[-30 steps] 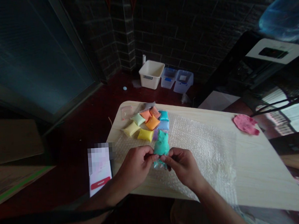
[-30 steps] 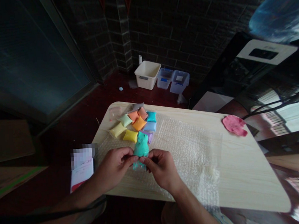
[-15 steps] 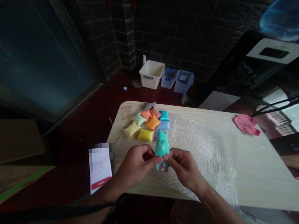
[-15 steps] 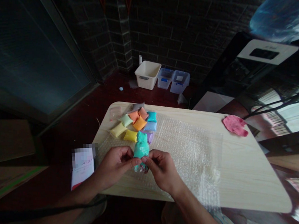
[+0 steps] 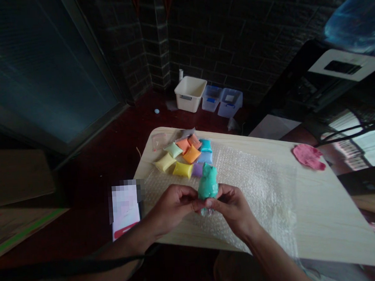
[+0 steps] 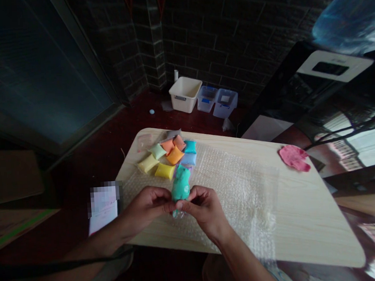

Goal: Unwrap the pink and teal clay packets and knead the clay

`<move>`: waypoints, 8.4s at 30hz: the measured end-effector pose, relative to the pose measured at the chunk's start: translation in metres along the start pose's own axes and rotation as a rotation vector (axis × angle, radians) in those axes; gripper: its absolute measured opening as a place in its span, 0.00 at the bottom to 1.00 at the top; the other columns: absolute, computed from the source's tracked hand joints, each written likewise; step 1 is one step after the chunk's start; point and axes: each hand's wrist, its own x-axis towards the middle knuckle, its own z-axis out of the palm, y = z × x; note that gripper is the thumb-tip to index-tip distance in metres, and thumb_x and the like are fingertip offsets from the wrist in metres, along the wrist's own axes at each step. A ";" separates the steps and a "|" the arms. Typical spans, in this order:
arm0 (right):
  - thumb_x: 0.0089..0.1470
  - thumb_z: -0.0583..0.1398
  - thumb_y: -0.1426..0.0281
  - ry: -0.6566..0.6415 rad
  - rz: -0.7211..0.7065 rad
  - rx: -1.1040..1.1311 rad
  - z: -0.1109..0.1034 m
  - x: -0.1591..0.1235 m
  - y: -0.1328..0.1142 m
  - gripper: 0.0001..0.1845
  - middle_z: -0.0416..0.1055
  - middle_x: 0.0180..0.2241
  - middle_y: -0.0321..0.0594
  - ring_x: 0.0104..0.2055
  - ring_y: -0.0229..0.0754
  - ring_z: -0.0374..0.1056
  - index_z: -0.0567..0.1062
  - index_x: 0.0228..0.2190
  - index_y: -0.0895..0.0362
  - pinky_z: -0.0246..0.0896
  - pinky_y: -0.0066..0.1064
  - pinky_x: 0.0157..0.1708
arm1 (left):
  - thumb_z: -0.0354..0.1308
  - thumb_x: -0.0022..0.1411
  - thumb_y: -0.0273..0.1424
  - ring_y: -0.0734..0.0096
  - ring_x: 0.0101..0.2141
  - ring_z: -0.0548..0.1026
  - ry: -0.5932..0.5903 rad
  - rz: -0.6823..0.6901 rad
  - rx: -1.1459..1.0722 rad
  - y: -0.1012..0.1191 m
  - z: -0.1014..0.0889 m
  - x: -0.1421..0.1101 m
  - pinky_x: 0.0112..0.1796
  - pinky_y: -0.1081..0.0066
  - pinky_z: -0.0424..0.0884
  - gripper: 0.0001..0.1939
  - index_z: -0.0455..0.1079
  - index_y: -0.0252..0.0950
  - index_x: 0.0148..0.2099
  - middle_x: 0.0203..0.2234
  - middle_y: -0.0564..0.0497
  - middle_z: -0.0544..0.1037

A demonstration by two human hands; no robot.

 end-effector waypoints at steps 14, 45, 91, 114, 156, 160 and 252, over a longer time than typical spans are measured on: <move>0.38 0.79 0.64 -0.140 0.133 0.104 0.001 0.001 -0.006 0.14 0.79 0.22 0.38 0.23 0.36 0.69 0.84 0.21 0.58 0.64 0.29 0.30 | 0.74 0.53 0.40 0.70 0.27 0.73 0.075 0.021 0.042 -0.003 0.001 -0.002 0.30 0.72 0.64 0.17 0.75 0.33 0.27 0.23 0.51 0.78; 0.40 0.78 0.63 -0.073 -0.128 -0.423 0.002 -0.022 -0.033 0.21 0.78 0.30 0.38 0.31 0.41 0.72 0.79 0.33 0.59 0.68 0.35 0.36 | 0.71 0.56 0.32 0.64 0.34 0.79 0.038 0.299 0.205 0.026 0.015 -0.016 0.36 0.70 0.73 0.09 0.76 0.33 0.34 0.30 0.51 0.82; 0.53 0.71 0.56 -0.058 -0.103 -0.207 -0.012 0.013 -0.007 0.19 0.73 0.25 0.36 0.25 0.38 0.68 0.75 0.32 0.58 0.64 0.27 0.24 | 0.60 0.68 0.45 0.72 0.22 0.73 0.157 0.168 0.177 0.003 0.004 0.011 0.25 0.74 0.68 0.22 0.76 0.32 0.31 0.21 0.51 0.76; 0.64 0.63 0.75 0.210 -0.861 -0.931 -0.002 -0.010 -0.008 0.20 0.74 0.29 0.39 0.27 0.41 0.71 0.78 0.56 0.50 0.69 0.31 0.26 | 0.66 0.64 0.37 0.69 0.31 0.76 0.182 0.226 0.113 -0.001 0.017 0.002 0.32 0.74 0.71 0.11 0.75 0.34 0.37 0.29 0.50 0.79; 0.60 0.67 0.65 0.147 -0.494 -0.611 -0.001 -0.005 -0.004 0.07 0.77 0.28 0.38 0.25 0.37 0.70 0.79 0.33 0.55 0.65 0.27 0.24 | 0.59 0.70 0.40 0.62 0.45 0.74 0.132 0.162 0.036 -0.002 0.016 -0.001 0.46 0.65 0.69 0.15 0.68 0.37 0.53 0.43 0.48 0.78; 0.58 0.68 0.60 0.113 -0.322 -0.391 0.003 -0.006 0.000 0.12 0.74 0.26 0.39 0.24 0.37 0.68 0.78 0.31 0.57 0.63 0.27 0.23 | 0.68 0.63 0.39 0.61 0.46 0.74 0.094 0.204 0.095 -0.006 0.016 0.001 0.46 0.65 0.69 0.22 0.67 0.37 0.53 0.44 0.49 0.76; 0.47 0.74 0.58 -0.098 0.083 0.474 -0.002 -0.008 -0.028 0.18 0.73 0.32 0.36 0.26 0.35 0.65 0.80 0.36 0.53 0.65 0.26 0.29 | 0.65 0.66 0.35 0.64 0.40 0.76 0.018 0.499 0.650 0.020 0.013 -0.019 0.43 0.69 0.69 0.11 0.72 0.38 0.48 0.39 0.49 0.78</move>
